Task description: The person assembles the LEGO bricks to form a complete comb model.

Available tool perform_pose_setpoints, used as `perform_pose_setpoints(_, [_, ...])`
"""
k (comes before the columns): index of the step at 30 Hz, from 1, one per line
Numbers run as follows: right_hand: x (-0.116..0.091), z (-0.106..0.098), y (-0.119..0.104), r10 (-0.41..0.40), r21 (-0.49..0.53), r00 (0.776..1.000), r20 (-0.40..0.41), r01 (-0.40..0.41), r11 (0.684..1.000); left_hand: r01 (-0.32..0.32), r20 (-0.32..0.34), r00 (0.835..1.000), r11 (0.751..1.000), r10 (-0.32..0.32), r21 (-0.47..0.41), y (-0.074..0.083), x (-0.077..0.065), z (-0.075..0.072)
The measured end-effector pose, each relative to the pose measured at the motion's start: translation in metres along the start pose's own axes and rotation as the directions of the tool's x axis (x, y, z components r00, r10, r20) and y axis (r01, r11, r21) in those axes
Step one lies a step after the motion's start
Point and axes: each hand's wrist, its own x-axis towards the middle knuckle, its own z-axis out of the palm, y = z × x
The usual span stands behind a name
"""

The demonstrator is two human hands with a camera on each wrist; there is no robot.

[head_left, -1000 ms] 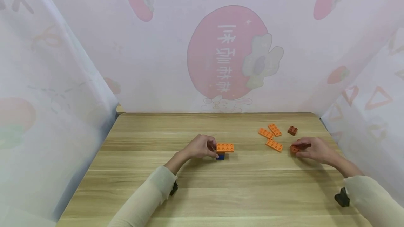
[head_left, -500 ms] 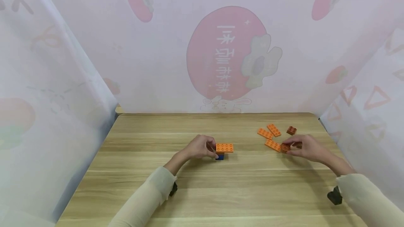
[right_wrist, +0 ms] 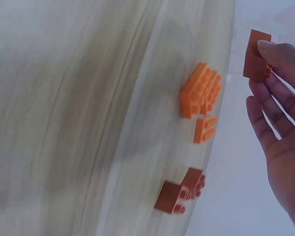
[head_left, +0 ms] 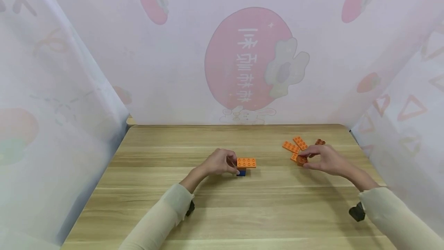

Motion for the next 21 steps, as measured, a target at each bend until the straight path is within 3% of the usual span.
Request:
perform_pose_setpoints(4, [0.007,0.003,-0.006,-0.044,0.009,0.999,-0.007,0.044,0.999,-0.006,0.000,1.000,1.000,0.006,-0.002,0.001,0.000,-0.001])
perform_pose_setpoints(12, [0.017,0.006,-0.017,-0.035,0.000,0.999,0.008,0.035,0.999,-0.005,0.000,1.000,1.000,0.005,0.005,0.002,0.000,0.000])
perform_pose_setpoints(21, [0.030,0.014,-0.028,-0.085,-0.012,0.996,-0.027,0.085,0.996,-0.005,0.005,1.000,1.000,0.005,0.007,0.004,-0.002,-0.001])
